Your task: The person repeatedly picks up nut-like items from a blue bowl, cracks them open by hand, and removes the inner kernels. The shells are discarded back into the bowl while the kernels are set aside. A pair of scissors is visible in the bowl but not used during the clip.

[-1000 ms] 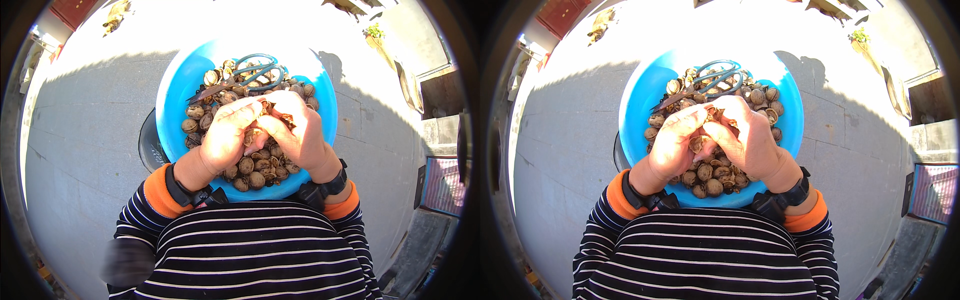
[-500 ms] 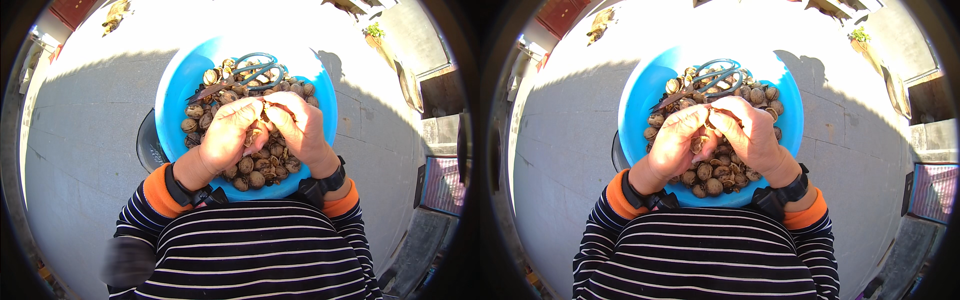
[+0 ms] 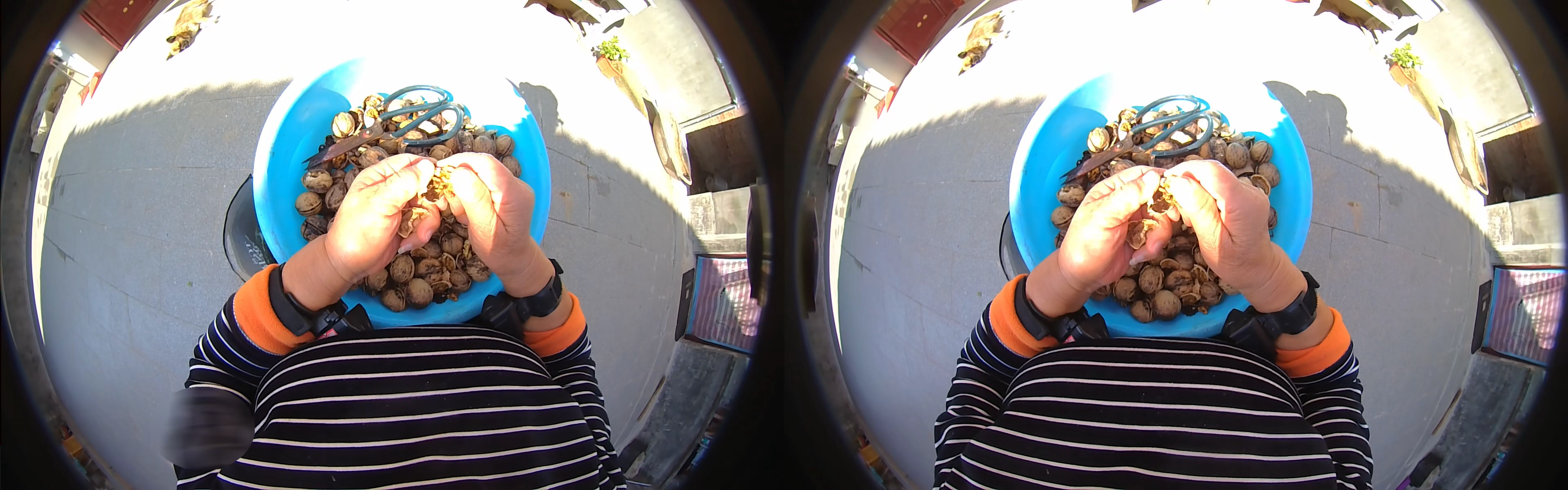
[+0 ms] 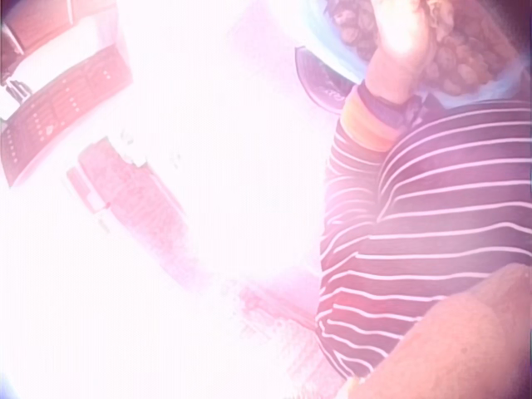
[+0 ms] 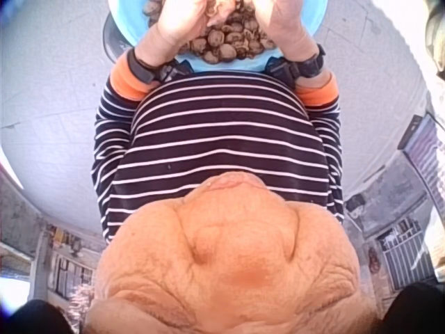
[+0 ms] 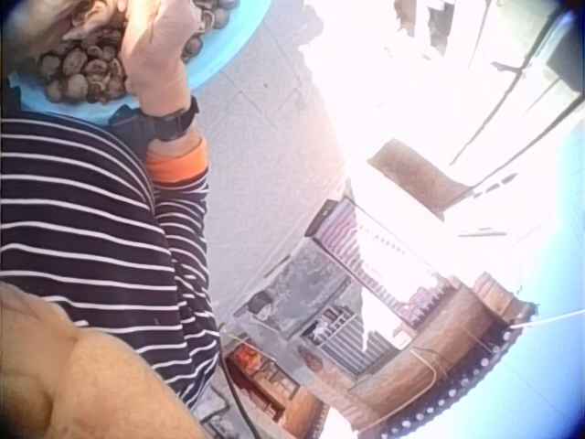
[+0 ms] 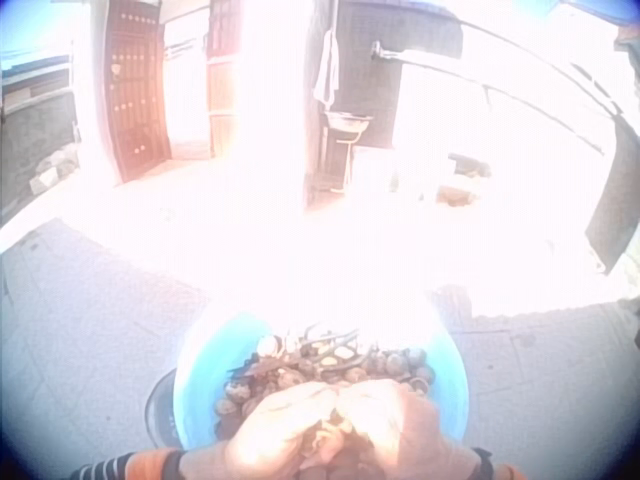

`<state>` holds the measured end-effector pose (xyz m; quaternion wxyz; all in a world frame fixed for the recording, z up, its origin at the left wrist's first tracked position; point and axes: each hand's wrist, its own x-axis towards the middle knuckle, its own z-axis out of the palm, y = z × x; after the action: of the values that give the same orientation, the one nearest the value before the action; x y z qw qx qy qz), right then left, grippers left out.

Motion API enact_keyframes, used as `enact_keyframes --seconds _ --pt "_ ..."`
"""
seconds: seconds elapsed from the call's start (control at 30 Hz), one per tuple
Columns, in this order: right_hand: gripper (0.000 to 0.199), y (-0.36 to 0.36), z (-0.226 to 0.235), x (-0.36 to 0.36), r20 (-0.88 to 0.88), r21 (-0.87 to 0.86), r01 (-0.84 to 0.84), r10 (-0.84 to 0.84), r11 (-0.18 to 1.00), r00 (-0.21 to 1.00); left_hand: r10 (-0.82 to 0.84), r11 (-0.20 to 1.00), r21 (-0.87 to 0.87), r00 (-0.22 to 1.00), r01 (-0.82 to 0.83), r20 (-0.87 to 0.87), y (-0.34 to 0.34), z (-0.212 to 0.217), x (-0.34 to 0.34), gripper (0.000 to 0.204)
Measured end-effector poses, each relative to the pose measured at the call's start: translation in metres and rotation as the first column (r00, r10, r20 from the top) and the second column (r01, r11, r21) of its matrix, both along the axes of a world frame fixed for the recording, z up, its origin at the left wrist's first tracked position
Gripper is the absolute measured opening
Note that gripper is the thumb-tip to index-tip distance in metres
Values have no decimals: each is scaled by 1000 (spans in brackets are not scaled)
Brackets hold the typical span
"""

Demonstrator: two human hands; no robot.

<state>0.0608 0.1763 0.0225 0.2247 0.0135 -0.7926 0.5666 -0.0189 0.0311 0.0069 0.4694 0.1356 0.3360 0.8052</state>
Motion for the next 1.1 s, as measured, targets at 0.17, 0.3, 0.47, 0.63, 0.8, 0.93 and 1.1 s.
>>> enact_keyframes --seconds 0.17,0.3,0.47,0.63,0.8,0.93,1.1 --pt "16 7 7 0 285 -452 19 124 892 950 8 999 -33 990 -3 139 -1 0 -2 22" --pt "16 12 8 -1 249 -740 -36 323 672 913 -32 999 2 990 32 141 -2 -1 -5 19" --pt "20 11 5 1 304 -610 -22 259 792 917 23 999 -42 996 -20 89 -1 -4 0 18" --pt "23 17 4 2 148 -846 -113 432 522 890 17 996 -85 999 -12 49 -2 -5 -1 18" --pt "28 19 2 4 117 -677 -223 401 701 908 -63 998 14 993 62 101 -3 -2 -6 16" --pt "27 19 1 4 89 -816 -183 432 549 897 58 996 -72 997 -54 55 -1 -1 -1 13" --pt "23 17 1 3 169 -833 -76 382 548 909 51 997 -62 999 -51 6 -1 -2 -1 13"
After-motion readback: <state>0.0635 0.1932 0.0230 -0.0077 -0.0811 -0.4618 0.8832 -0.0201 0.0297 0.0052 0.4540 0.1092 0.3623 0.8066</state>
